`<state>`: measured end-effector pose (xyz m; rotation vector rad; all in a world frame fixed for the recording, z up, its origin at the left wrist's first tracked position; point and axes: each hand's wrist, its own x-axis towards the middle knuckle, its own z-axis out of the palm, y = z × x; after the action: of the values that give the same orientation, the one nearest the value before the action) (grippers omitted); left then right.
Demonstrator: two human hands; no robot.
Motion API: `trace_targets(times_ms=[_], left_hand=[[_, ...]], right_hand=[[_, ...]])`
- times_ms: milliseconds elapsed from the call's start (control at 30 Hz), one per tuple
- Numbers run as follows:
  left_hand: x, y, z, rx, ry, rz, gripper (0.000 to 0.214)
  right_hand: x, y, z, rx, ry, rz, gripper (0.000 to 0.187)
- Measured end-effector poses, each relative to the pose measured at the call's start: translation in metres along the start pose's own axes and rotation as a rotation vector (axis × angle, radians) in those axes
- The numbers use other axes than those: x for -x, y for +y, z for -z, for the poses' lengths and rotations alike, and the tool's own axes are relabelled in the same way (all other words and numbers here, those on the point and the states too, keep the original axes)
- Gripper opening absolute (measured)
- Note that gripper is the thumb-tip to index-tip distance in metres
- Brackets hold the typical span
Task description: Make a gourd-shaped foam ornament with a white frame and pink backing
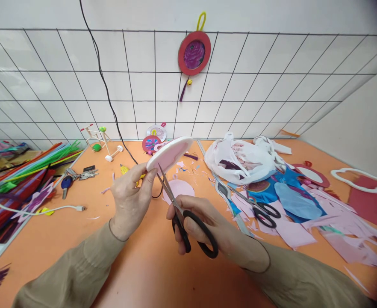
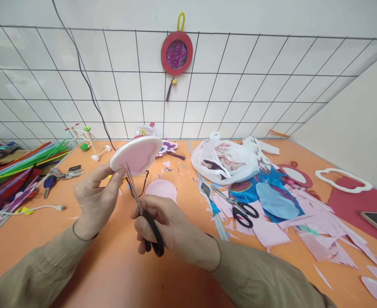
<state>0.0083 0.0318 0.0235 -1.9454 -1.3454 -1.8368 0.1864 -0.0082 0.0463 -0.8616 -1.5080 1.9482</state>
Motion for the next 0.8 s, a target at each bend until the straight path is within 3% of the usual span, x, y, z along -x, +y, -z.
trace_targets(times_ms=[500,800], left_hand=[[0.0008,0.0014,-0.0006,0.028,-0.013,0.046,0.009],[0.0025,-0.0007,-0.0015,0.018,-0.013,0.031,0.009]], right_hand=[[-0.0005,0.0005,-0.0001,-0.006,-0.019,-0.003,0.049],[-0.0025,0.0016,-0.0012,-0.022,-0.017,-0.006,0.033]])
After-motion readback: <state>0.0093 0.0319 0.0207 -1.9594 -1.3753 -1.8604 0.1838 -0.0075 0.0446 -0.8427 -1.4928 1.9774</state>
